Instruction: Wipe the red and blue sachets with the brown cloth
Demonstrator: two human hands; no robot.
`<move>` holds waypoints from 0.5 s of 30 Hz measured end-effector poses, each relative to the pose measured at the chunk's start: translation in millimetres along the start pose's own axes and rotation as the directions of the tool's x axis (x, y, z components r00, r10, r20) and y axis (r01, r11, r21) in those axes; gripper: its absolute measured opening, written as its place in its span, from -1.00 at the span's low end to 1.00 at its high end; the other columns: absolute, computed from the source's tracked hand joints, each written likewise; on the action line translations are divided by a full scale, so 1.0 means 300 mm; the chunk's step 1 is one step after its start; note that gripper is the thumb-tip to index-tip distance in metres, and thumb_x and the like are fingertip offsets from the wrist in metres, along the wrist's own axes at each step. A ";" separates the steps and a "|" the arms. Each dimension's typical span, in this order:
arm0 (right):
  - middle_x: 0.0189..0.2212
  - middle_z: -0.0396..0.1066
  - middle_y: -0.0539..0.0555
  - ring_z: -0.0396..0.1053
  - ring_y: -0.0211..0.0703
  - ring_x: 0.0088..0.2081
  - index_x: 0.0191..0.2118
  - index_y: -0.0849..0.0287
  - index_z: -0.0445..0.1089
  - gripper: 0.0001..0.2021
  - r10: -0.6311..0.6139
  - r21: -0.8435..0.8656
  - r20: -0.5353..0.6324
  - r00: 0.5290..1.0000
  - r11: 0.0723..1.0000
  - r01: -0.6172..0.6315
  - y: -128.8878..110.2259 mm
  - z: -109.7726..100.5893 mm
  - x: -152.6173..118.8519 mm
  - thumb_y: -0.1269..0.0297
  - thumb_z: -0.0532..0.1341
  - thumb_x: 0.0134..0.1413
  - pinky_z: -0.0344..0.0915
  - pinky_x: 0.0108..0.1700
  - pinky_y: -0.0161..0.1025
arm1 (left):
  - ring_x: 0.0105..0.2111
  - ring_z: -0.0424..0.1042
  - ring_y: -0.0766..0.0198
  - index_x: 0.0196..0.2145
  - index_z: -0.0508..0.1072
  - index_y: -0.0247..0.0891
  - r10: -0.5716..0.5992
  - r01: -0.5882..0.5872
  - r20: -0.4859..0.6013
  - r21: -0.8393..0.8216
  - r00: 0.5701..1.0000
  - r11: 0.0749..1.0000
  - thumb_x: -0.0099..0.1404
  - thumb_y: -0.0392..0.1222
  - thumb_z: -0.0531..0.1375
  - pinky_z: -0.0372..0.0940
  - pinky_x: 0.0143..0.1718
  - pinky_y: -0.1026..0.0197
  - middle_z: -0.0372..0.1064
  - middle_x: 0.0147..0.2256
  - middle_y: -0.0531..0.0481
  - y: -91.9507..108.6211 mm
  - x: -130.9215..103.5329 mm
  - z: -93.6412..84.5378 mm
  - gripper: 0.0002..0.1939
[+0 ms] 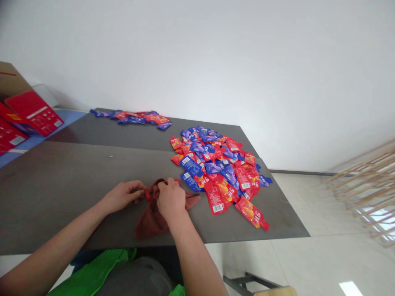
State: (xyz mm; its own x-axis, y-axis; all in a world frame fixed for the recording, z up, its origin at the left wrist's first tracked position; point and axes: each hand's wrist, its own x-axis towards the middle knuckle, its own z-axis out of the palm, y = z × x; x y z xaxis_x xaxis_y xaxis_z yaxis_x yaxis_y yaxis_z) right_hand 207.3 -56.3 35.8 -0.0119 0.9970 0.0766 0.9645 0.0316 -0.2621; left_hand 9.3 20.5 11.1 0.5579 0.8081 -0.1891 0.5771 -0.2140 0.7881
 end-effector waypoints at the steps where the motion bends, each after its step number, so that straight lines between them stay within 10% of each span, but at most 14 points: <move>1: -0.11 0.37 0.07 0.39 -0.12 -0.16 -0.13 0.02 0.44 -0.83 0.071 -0.020 0.009 0.997 0.997 -0.071 0.025 -0.002 0.010 0.24 0.10 0.35 0.29 -0.25 -0.27 | -0.48 0.47 0.26 -0.29 0.49 -0.18 -0.009 0.009 -0.001 0.007 1.000 1.000 0.28 -0.04 0.12 0.30 -0.40 0.27 0.47 -0.45 0.09 -0.002 0.000 0.001 -0.78; 8: -0.09 0.36 0.10 0.43 -0.16 -0.24 -0.09 0.03 0.46 -0.72 0.243 -0.049 -0.026 0.970 0.968 -0.244 0.112 -0.082 0.003 0.15 0.01 0.42 0.29 -0.27 -0.26 | -0.48 0.49 0.25 -0.28 0.49 -0.17 -0.022 0.022 -0.017 0.005 1.000 1.000 0.25 -0.06 0.12 0.31 -0.40 0.27 0.46 -0.47 0.10 -0.008 0.000 0.007 -0.79; 15: -0.09 0.38 0.05 0.42 -0.16 -0.14 -0.10 -0.03 0.48 -0.80 -0.130 -0.004 0.063 0.990 0.991 0.131 0.051 -0.061 0.029 0.14 0.12 0.35 0.30 -0.21 -0.30 | -0.49 0.45 0.26 -0.32 0.48 -0.19 0.003 -0.001 -0.031 0.072 1.000 0.997 0.30 0.04 0.12 0.28 -0.39 0.26 0.43 -0.48 0.10 0.005 -0.005 -0.001 -0.73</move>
State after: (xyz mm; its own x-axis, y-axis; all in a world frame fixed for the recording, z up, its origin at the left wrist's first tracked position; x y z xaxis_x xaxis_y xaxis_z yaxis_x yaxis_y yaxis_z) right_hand 226.8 -48.6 50.0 -0.1539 0.9868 0.0497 0.9556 0.1614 -0.2464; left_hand 9.1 19.2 12.8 0.5411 0.8238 -0.1689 0.6180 -0.2533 0.7443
